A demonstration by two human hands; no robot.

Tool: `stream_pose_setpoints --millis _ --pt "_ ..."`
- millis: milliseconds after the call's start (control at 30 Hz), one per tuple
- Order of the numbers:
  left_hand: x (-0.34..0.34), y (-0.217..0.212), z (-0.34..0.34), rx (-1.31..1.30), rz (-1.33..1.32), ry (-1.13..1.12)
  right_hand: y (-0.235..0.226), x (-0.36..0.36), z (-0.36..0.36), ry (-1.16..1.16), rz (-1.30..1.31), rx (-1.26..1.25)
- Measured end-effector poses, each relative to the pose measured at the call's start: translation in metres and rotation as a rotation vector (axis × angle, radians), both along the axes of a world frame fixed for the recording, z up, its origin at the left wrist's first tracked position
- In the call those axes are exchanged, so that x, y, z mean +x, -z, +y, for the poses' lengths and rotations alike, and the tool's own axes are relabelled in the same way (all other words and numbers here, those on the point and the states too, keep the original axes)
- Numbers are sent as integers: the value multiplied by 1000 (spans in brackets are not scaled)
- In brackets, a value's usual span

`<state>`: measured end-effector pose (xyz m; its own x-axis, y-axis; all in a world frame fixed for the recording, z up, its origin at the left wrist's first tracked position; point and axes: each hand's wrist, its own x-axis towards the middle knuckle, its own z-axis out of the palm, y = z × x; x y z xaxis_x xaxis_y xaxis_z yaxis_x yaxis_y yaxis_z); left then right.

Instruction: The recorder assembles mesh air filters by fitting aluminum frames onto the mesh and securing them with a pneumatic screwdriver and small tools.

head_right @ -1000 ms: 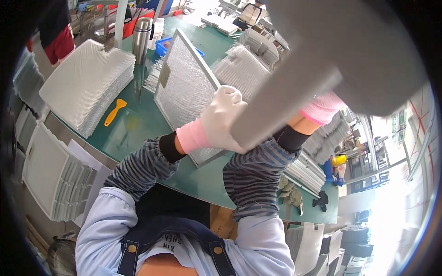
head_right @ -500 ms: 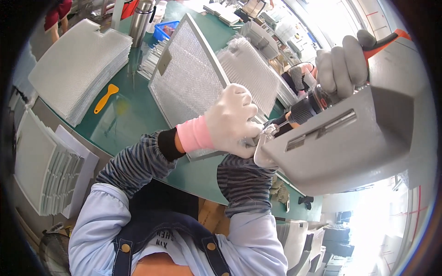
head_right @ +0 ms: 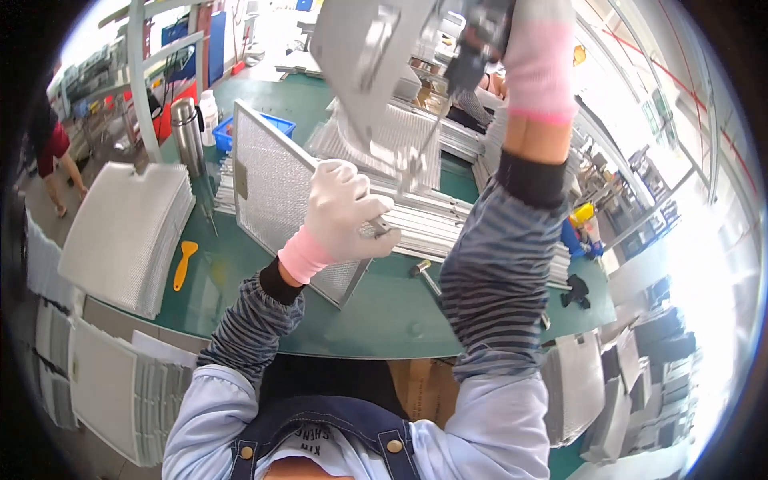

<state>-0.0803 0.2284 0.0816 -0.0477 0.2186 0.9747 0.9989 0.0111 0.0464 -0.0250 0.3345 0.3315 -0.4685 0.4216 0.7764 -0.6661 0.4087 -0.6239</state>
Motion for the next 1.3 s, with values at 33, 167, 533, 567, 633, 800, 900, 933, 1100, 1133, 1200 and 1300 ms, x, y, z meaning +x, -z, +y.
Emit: stream_pose_setpoints --millis 33,167,533,567,633,800,900,933,1100,1133,1200,1300 --pt "-2 -1 1 72 36 19 -15 5 -2 47 -66 -2" --pt "-2 -2 3 41 51 -17 -13 3 -8 245 -158 494" --pt "-4 -2 -5 -13 81 -103 4 -2 -36 64 -244 271" --pt "-3 -2 -4 -15 76 -105 0 -5 -34 16 -197 277" --pt "-1 -2 -3 -3 84 -104 1 -5 -31 -36 -158 283" --pt "-1 3 -6 2 55 -111 18 -13 -25 -95 -71 235" --pt "0 2 0 -1 12 -58 20 -10 -12 -39 -59 240" --pt "1 2 2 18 4 -16 19 -8 -9 -34 -63 248" --pt "-3 3 -7 4 -13 -49 28 -5 -27 -39 -49 123" --pt "-3 1 -6 26 4 -40 28 -4 -28 -8 -39 81" --pt "-5 1 1 41 20 -26 28 2 -31 12 -25 109" --pt "-2 3 -3 -23 -30 -25 27 4 -32 -10 -18 174"
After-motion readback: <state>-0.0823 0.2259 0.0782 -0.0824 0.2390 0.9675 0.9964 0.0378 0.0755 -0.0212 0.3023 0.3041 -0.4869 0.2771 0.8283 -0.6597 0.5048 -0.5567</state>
